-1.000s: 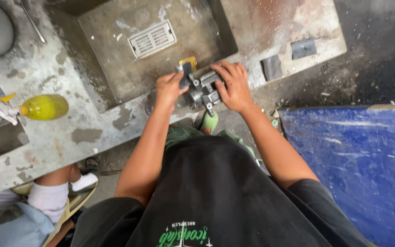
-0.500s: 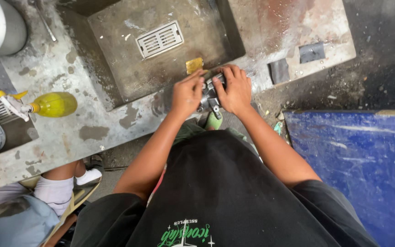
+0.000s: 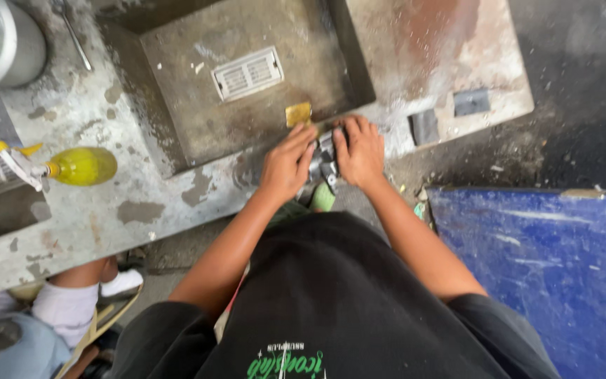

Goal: The person scrubs a small metal part with a yellow sponge in a sink, repeatedly rinsing and scrubbing different sides. The part is held and turned by hand while being cleaned under running water.

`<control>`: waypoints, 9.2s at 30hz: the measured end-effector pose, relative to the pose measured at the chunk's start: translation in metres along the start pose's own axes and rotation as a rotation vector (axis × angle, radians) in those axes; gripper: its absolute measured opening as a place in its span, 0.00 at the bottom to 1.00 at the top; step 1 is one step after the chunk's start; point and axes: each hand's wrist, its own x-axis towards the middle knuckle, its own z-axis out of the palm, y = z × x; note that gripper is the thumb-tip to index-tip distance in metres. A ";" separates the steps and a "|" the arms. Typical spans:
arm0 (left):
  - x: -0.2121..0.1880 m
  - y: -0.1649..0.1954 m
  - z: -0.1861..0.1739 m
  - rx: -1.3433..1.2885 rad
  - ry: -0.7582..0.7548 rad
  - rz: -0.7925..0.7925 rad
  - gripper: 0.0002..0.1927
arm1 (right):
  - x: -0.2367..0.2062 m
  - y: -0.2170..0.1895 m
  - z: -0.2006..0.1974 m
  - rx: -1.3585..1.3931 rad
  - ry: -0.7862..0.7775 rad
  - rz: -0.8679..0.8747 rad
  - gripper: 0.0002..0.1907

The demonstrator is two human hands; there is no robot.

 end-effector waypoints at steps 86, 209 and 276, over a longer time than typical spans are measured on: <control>-0.014 -0.034 0.040 -0.036 0.348 -0.129 0.16 | 0.002 -0.006 -0.001 -0.001 -0.073 0.099 0.42; -0.015 -0.056 0.021 -0.109 0.232 -0.373 0.15 | -0.001 -0.019 -0.005 0.045 -0.065 0.080 0.40; -0.007 -0.058 0.033 -0.615 0.316 -0.760 0.20 | -0.001 -0.021 0.003 0.057 -0.037 0.059 0.38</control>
